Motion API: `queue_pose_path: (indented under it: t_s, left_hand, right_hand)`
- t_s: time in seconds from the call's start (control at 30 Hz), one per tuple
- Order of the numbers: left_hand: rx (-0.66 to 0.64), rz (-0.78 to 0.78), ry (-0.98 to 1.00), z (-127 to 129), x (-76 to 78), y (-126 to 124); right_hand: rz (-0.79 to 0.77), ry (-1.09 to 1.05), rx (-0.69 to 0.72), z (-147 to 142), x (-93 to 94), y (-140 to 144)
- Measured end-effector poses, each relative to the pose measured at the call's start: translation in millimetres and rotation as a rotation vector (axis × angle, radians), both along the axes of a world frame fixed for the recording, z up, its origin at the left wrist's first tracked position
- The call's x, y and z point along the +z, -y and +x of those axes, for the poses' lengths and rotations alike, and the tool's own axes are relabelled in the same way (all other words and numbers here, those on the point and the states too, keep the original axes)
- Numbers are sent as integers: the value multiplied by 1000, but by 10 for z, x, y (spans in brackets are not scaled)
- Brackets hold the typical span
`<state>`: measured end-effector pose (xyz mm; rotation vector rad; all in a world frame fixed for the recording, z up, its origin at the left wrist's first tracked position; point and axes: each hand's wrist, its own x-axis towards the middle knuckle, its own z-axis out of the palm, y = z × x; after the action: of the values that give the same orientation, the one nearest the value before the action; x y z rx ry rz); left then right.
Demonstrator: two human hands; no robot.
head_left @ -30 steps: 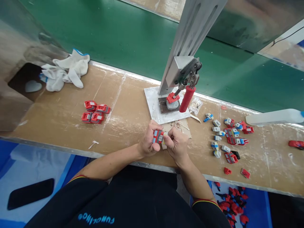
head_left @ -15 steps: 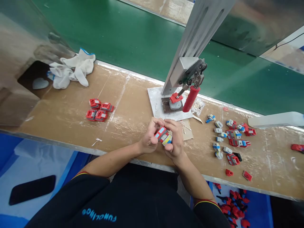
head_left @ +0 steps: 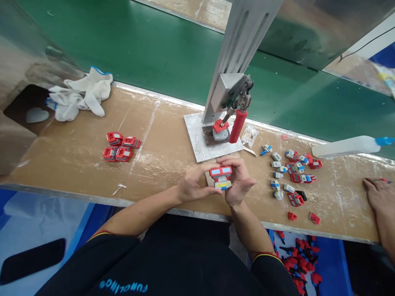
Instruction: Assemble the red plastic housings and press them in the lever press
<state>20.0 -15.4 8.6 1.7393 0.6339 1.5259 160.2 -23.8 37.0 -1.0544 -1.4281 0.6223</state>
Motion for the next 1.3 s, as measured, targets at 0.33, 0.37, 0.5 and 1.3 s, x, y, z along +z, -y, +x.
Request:
queue_pose_path:
  t_s: [0.33, 0.37, 0.5, 1.3]
  left_hand:
    - [198, 257, -188, 79, 36, 69]
    - [198, 265, -199, 50, 51, 39]
    - [147, 284, -396, -278, 253, -242]
    - [-145, 39, -1166, -519, 735, -1324]
  right_hand:
    - [-49, -133, -82, -66, 47, 4]
    - [-58, -114, -62, -50, 47, -18]
    - [51, -29, -11, 225, 160, -207]
    - [163, 44, 400, 464, 1739, -1494]
